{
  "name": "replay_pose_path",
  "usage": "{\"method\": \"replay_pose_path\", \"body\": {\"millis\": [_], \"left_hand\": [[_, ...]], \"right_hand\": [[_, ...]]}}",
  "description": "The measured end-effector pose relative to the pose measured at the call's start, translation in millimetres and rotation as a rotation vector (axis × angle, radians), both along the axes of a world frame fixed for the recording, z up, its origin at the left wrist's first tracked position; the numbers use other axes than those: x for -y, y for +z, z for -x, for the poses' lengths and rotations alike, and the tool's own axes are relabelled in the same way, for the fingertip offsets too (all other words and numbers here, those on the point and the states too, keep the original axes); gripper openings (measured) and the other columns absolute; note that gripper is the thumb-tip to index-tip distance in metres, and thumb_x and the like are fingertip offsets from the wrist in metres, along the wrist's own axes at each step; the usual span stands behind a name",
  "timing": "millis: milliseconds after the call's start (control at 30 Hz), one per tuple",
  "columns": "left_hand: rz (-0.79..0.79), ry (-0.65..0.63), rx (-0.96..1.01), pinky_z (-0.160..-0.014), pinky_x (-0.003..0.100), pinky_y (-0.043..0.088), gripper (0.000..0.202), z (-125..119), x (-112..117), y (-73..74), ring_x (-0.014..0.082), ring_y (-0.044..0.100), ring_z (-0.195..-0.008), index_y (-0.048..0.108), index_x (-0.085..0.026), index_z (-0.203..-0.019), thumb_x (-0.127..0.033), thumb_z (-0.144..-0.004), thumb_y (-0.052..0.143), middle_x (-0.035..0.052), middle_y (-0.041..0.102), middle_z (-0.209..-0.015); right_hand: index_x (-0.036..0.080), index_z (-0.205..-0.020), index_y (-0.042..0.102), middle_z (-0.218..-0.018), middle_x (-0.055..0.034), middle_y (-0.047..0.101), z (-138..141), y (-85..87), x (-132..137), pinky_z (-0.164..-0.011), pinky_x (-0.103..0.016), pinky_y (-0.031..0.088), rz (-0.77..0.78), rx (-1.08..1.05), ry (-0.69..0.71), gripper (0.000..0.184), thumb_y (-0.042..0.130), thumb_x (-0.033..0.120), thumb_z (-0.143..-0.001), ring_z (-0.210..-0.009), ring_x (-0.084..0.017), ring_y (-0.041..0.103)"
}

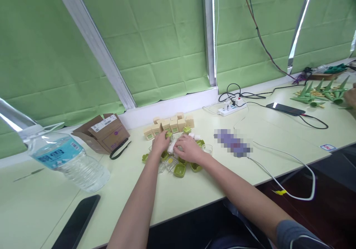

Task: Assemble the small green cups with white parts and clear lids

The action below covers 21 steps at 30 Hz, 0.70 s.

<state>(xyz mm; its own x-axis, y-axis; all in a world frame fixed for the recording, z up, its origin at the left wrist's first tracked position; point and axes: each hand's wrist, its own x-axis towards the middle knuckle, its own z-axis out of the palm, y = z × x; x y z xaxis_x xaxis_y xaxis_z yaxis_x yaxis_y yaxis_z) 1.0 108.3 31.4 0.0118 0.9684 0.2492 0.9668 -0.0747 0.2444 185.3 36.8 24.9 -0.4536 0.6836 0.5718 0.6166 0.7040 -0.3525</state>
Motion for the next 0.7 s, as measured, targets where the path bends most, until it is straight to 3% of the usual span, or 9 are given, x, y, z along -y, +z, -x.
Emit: {"method": "replay_pose_path", "body": {"millis": [200, 500, 700], "left_hand": [[-0.011, 0.027, -0.04, -0.096, 0.04, 0.048, 0.036, -3, 2, 1.7, 0.0294, 0.064, -0.116, 0.064, -0.022, -0.123, -0.016, -0.089, 0.055, 0.0126, 0.071, -0.124], [-0.04, 0.018, -0.065, -0.09, 0.037, 0.048, 0.012, 3, 7, 11.2, 0.0267, 0.066, -0.106, 0.068, -0.023, -0.1, -0.025, -0.091, 0.061, 0.0087, 0.074, -0.108], [-0.066, 0.048, -0.052, -0.088, 0.037, 0.047, 0.013, 4, 7, 8.2, 0.0267, 0.065, -0.103, 0.065, -0.02, -0.093, -0.025, -0.096, 0.053, 0.0108, 0.072, -0.107]], "right_hand": [[0.02, -0.084, 0.077, -0.086, -0.0054, 0.072, -1, 2.1, 0, -0.09, -0.036, 0.044, 0.042, 0.042, 0.025, 0.018, 0.062, 0.022, -0.093, -0.09, -0.022, 0.06], [0.021, -0.087, 0.079, -0.088, -0.0052, 0.073, 0, -0.2, 0, -0.087, -0.036, 0.042, 0.04, 0.044, 0.005, 0.017, 0.063, 0.024, -0.093, -0.091, -0.022, 0.059], [0.019, -0.089, 0.079, -0.09, -0.0053, 0.074, -2, 1.5, 0, -0.089, -0.035, 0.04, 0.064, 0.046, 0.031, 0.019, 0.061, 0.024, -0.094, -0.092, -0.022, 0.059]]}}
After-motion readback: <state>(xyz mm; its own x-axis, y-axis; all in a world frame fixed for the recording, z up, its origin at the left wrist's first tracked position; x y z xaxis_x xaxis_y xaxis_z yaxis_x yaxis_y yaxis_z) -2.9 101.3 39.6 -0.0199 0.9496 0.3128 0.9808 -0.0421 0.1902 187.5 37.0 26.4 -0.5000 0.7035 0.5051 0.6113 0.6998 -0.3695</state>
